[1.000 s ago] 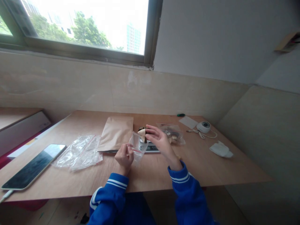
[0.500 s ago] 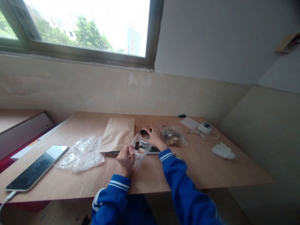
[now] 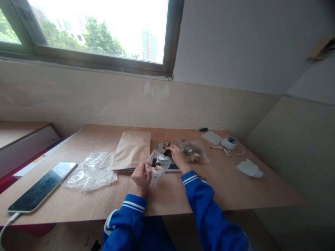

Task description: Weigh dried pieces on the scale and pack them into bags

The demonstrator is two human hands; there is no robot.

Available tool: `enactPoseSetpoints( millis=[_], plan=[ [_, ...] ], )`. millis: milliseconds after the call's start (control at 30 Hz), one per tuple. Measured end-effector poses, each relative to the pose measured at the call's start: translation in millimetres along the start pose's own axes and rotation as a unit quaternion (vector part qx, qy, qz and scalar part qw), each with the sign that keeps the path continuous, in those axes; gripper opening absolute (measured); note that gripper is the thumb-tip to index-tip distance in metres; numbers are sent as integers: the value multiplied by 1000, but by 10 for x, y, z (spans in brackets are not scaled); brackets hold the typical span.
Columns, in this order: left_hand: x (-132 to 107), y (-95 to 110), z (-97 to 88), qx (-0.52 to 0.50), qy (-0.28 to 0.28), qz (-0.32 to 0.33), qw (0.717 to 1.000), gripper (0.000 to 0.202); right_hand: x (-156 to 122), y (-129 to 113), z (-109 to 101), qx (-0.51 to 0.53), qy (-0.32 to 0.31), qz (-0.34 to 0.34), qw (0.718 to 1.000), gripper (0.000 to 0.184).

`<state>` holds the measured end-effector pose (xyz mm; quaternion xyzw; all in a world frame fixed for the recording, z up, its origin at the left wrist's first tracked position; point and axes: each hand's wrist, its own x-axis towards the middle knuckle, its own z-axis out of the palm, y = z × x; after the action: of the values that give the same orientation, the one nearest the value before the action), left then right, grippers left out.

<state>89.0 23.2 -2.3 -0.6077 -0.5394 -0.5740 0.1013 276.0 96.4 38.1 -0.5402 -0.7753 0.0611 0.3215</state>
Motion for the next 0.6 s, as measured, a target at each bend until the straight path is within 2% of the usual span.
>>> enactPoseSetpoints(
  millis=[100, 233, 333, 400, 500, 600],
  plan=[
    [-2, -1, 4, 0, 1, -3, 1000, 26, 13, 36, -20, 37, 6, 0, 999, 51],
    [0, 2, 3, -2, 3, 1, 1000, 26, 55, 34, -77, 108, 86, 18, 990, 43],
    [2, 3, 3, -1, 3, 1, 1000, 26, 93, -55, -189, 197, 145, 48, 969, 32],
    [3, 2, 6, 1, 0, -2, 1000, 26, 107, -178, -298, 277, 166, 73, 944, 27],
    [6, 4, 11, 7, -7, -8, 1000, 28, 89, -444, -472, 395, 152, 81, 902, 29],
    [12, 10, 12, 16, -5, -15, 1000, 31, 49, -686, -569, 459, 77, 75, 882, 34]
  ],
)
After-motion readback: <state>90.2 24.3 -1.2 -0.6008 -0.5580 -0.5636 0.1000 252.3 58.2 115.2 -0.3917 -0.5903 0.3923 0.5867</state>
